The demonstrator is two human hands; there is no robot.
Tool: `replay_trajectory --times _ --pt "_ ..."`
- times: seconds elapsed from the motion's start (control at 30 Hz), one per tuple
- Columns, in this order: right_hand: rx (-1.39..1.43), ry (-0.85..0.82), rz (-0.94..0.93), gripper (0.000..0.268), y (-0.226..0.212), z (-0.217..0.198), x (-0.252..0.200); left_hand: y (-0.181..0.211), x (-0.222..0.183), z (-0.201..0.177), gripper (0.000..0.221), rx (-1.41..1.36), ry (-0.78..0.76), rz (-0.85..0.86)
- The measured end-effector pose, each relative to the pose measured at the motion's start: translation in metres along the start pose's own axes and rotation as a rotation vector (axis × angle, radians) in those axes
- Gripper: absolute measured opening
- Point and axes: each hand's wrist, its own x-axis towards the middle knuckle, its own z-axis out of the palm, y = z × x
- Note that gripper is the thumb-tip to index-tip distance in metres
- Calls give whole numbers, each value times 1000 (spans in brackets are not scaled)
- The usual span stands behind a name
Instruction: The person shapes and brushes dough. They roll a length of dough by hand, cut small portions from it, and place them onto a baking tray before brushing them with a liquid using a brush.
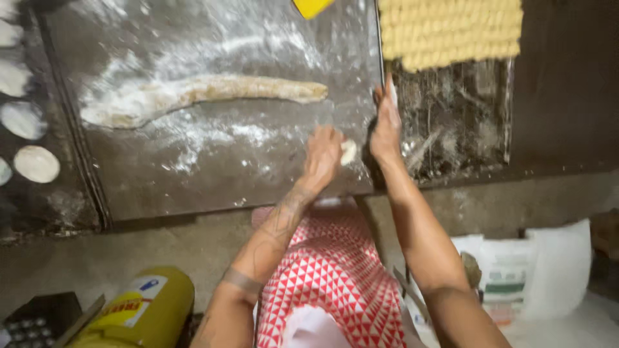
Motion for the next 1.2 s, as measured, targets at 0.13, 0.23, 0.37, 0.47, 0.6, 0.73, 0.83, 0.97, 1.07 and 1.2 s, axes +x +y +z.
replay_trajectory --times 0.13,0.23,0.37,0.47,0.6,0.73,0.83,0.97,1.07,1.2 --pt "209 -139 -222 67 33 -8 -15 -14 -41 -15 31 -592 -263 -69" --pt "203 -143 -136 68 44 -2 -26 -35 -102 -22 30 -773 -255 -146" --pt "122 -197 -214 67 37 20 -32 -112 -176 -27 30 -1192 -46 -266" --pt "202 -271 -129 66 11 57 -35 -183 -239 -82 30 -741 373 -445" --pt "72 -355 -206 66 -40 94 -51 -233 -285 -218 25 -392 941 -695" --pt "-156 -374 -399 67 -77 126 -63 -274 -280 -327 54 -5 908 -861" --pt "-154 -381 -358 66 -88 135 -76 -298 -271 -345 80 650 464 -795" --pt "-131 -351 -380 65 -86 129 -82 -299 -268 -344 97 427 326 -958" --pt "-136 -289 -326 63 -74 113 -85 -302 -275 -351 99 450 326 -925" --pt "-198 -138 -374 41 -52 79 -85 -315 -290 -348 100 528 365 -705"
